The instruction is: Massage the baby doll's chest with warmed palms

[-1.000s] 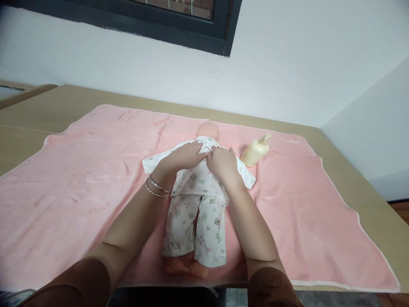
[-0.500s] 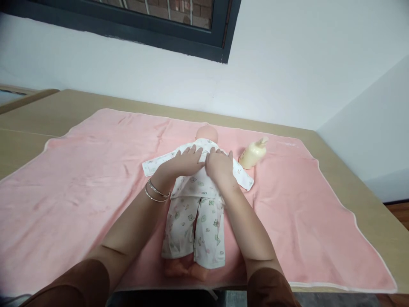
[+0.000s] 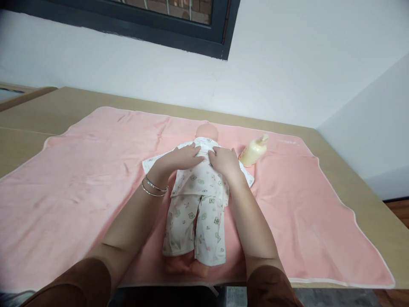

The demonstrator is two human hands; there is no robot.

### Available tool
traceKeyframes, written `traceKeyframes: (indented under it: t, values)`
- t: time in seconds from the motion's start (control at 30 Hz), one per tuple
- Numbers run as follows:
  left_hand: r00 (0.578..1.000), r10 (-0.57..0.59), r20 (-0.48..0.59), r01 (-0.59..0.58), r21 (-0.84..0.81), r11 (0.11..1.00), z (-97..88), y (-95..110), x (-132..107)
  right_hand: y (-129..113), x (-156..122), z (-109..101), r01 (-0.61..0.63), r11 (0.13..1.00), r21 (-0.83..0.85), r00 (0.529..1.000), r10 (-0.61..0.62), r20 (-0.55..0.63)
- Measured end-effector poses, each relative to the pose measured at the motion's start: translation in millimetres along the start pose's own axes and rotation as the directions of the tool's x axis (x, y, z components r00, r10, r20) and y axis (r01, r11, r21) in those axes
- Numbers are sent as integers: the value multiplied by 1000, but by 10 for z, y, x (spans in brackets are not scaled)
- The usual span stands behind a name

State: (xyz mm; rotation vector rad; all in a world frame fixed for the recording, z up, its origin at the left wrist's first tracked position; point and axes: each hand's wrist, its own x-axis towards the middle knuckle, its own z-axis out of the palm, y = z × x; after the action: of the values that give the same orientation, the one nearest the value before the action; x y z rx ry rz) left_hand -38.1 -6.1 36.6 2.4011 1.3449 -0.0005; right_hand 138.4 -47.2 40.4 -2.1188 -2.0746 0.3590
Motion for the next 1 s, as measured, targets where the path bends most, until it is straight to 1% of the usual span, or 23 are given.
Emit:
traceKeyframes:
  t: [0.1,0.17,0.27,0.37,0.5,0.8,1.0]
  values:
    - [999,-38,-22,37,-56,998,52,-55,93,89,143,177,-28,1000,-6,997,27,-70]
    - [997,-46,-61,40,-95,995,63,-58,121,129,222,294,-34,999,8,992,35,-118]
    - [992,-69,-110,54,-132,990,82,-36,136,164,284,389,-26,1000,15,989,28,-142]
    - [986,-95,-137,75,-148,986,130,-17,159,180,296,398,-22,1000,11,989,23,-144]
    - [984,-103,-144,79,-161,984,183,-15,190,180,285,379,-8,1000,15,989,10,-147]
    - [986,-106,-130,82,-179,981,139,9,152,142,245,315,-22,1000,-5,992,22,-121]
    - [987,-106,-122,80,-199,977,160,-15,171,127,230,294,-31,999,-14,993,29,-118]
